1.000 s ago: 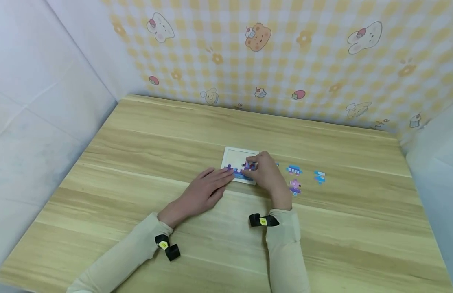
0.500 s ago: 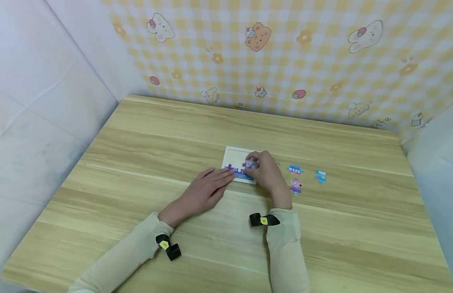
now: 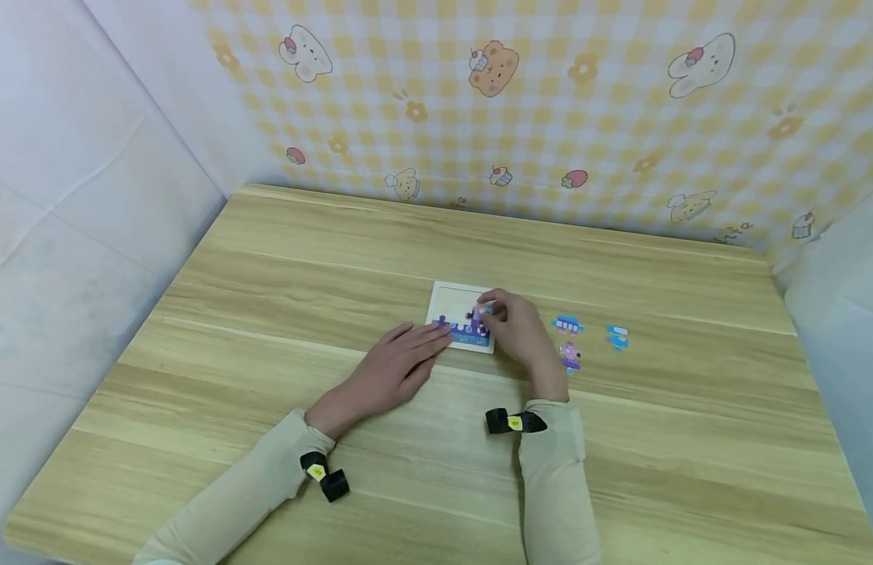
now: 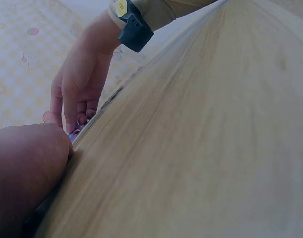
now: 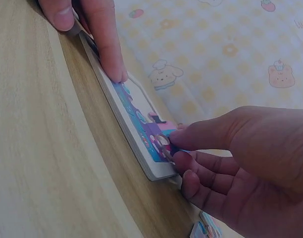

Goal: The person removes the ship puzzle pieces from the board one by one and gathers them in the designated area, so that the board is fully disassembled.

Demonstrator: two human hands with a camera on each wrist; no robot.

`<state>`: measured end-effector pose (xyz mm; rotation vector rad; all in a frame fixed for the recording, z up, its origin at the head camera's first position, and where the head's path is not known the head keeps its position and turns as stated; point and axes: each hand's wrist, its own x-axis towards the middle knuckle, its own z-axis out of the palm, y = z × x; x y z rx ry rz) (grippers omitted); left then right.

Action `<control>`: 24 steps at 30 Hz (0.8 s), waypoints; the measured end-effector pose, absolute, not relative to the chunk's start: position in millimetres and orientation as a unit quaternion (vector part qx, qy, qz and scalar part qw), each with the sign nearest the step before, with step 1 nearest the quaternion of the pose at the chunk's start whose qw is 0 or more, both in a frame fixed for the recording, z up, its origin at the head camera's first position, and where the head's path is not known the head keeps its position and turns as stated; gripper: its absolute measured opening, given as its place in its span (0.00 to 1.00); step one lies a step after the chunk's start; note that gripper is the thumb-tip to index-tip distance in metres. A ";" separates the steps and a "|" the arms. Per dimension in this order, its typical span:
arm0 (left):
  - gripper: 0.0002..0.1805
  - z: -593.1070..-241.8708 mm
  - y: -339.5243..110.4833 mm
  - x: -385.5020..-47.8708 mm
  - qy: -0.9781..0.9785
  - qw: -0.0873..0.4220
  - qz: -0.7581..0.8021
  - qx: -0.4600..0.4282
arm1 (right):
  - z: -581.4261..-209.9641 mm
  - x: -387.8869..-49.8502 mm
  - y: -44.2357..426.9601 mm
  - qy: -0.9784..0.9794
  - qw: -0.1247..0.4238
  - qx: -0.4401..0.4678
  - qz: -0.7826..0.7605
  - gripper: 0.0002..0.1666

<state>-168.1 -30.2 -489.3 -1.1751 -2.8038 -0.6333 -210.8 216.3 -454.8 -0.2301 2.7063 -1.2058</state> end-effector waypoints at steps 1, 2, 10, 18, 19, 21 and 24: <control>0.24 -488.8 -30.4 -167.8 -0.903 0.019 -0.204 -0.377 | -454.2 -211.1 216.6 0.907 0.084 -0.074 -0.406 0.13; 0.24 -488.3 -30.5 -167.6 -0.903 0.020 -0.204 -0.377 | -453.6 -211.4 216.7 0.906 0.084 -0.069 -0.409 0.13; 0.24 -485.7 -32.0 -166.6 -0.904 0.025 -0.207 -0.374 | -447.3 -211.1 217.9 0.900 0.086 -0.035 -0.426 0.11; 0.24 -485.1 -31.4 -165.6 -0.904 0.034 -0.206 -0.373 | -439.0 -207.5 228.6 0.887 0.054 -0.055 -0.456 0.11; 0.24 -485.3 -31.5 -165.2 -0.905 0.033 -0.204 -0.372 | -437.6 -205.4 231.6 0.884 0.048 -0.056 -0.461 0.12; 0.24 -485.7 -31.8 -165.0 -0.905 0.027 -0.202 -0.374 | -434.6 -199.0 239.7 0.881 0.036 -0.050 -0.470 0.13; 0.24 -485.0 -31.9 -166.8 -0.902 0.018 -0.204 -0.379 | -431.0 -186.7 257.6 0.881 0.012 -0.040 -0.472 0.15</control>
